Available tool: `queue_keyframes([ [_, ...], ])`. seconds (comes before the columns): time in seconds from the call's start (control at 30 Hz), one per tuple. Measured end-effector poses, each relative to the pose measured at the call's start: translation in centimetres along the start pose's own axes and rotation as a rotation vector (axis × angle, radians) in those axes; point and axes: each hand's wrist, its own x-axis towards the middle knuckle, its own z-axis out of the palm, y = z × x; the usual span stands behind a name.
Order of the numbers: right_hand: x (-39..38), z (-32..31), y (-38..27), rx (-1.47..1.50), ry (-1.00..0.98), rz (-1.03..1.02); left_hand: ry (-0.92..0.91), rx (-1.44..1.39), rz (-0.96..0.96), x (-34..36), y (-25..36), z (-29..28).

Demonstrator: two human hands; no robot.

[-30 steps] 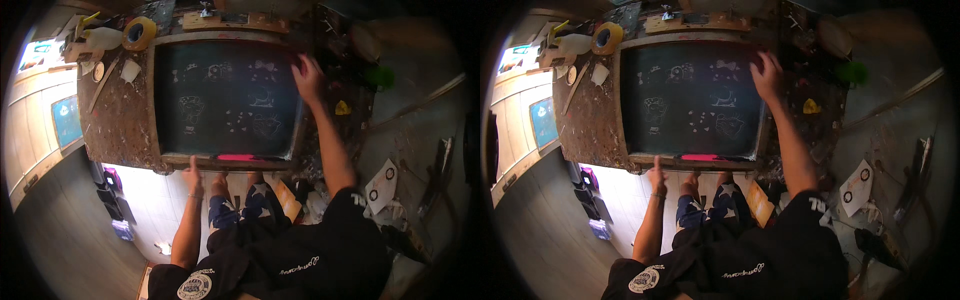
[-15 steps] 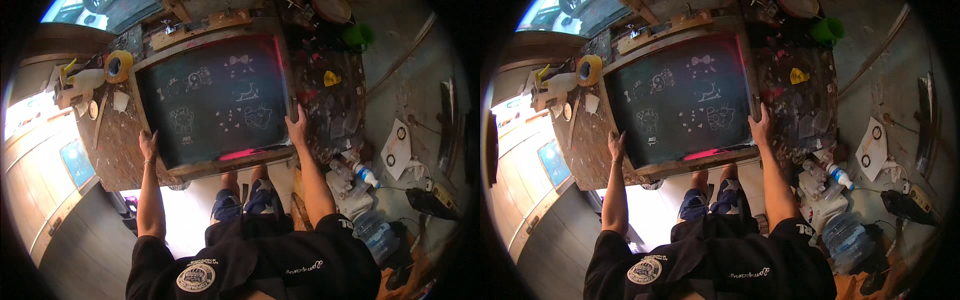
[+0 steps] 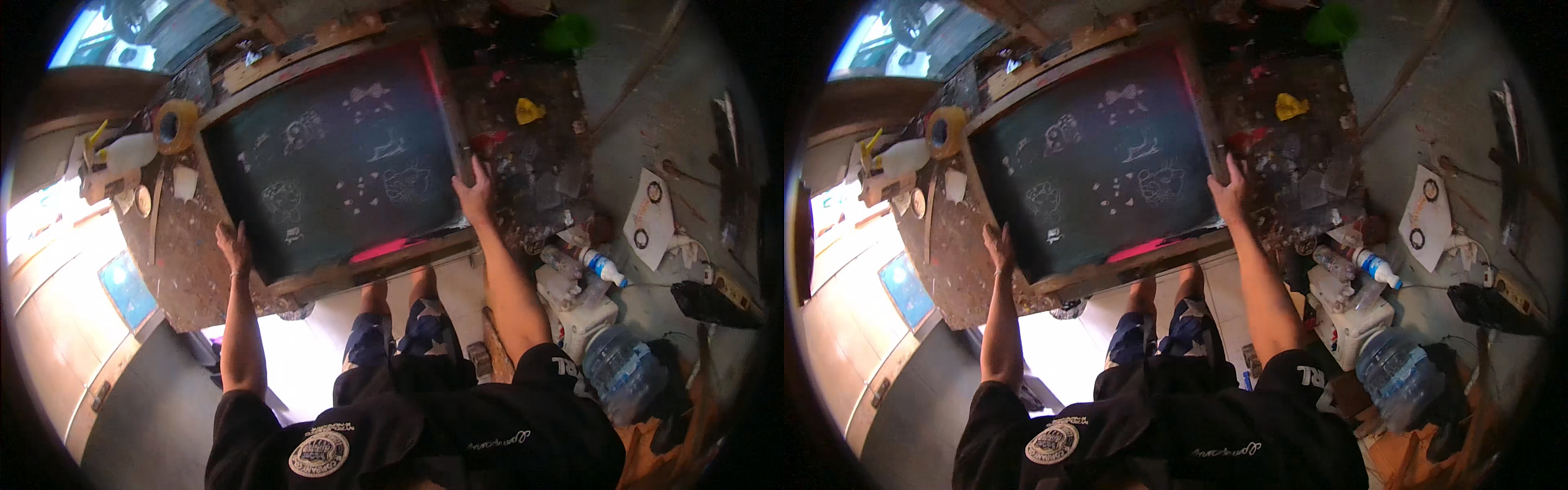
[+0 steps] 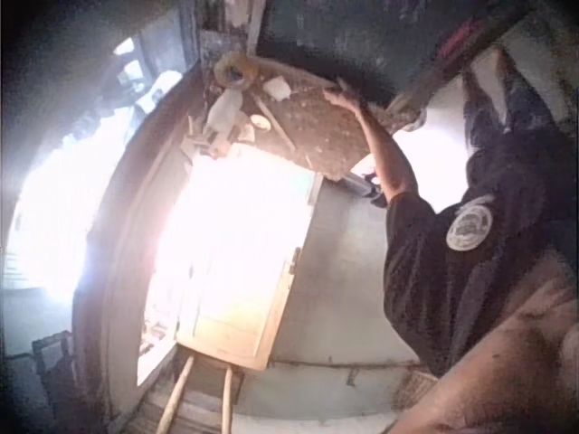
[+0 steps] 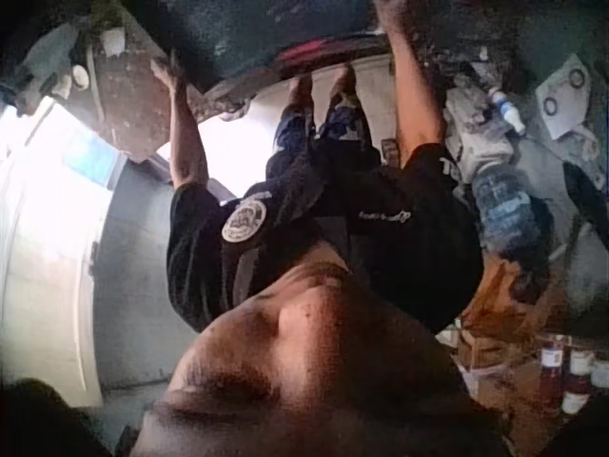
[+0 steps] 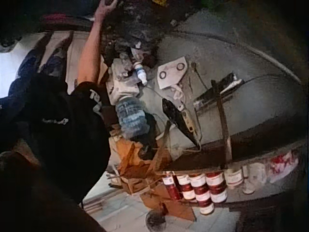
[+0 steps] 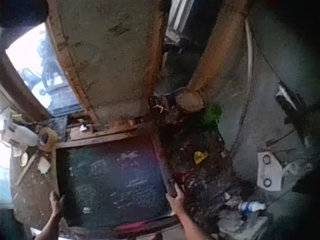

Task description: The person picks up several screen printing frames from a stack, carries them across the room, and places one onto a workbench. They then retrieve a small green stool from outside and place it on the floor inside before handling small tools at the workbench.

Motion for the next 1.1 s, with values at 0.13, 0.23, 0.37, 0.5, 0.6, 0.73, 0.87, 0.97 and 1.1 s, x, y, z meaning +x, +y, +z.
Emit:
queue_keyframes([
  [0.13, 0.2, 0.6, 0.9, 0.069, -0.093, 0.092, 0.025, -0.077, 0.062, 0.0, -3.9, 1.0],
  [0.23, -0.4, 1.3, 1.7, -0.001, -0.088, 0.089, 0.078, -0.123, 0.013, 0.7, -4.3, 1.3],
  [0.37, -0.4, 0.5, 1.7, 0.046, -0.059, 0.018, -0.071, -0.104, -0.116, 0.7, -2.4, -0.1],
  [0.5, 0.1, 0.2, -0.2, 0.075, -0.051, 0.011, -0.065, -0.144, -0.156, 0.2, -0.1, -0.9],
  [0.6, 0.9, 0.7, -0.8, 0.14, -0.105, -0.006, -0.014, -0.071, -0.126, 0.2, -1.8, -0.8],
  [0.73, 0.5, 1.6, 1.3, 0.315, -0.077, 0.008, -0.015, -0.043, -0.122, 0.1, -1.4, -0.5],
  [0.87, 0.7, 0.8, -0.9, 0.13, -0.113, 0.07, -0.053, -0.025, -0.09, -0.1, -2.2, -0.3],
  [0.97, 0.8, 0.4, -0.9, 0.126, -0.146, 0.039, -0.045, 0.039, -0.151, 0.3, 0.7, -0.3],
  [1.1, 0.9, 0.8, 0.9, 0.132, -0.132, 0.089, 0.046, 0.152, 0.047, 0.9, 1.2, -0.4],
])
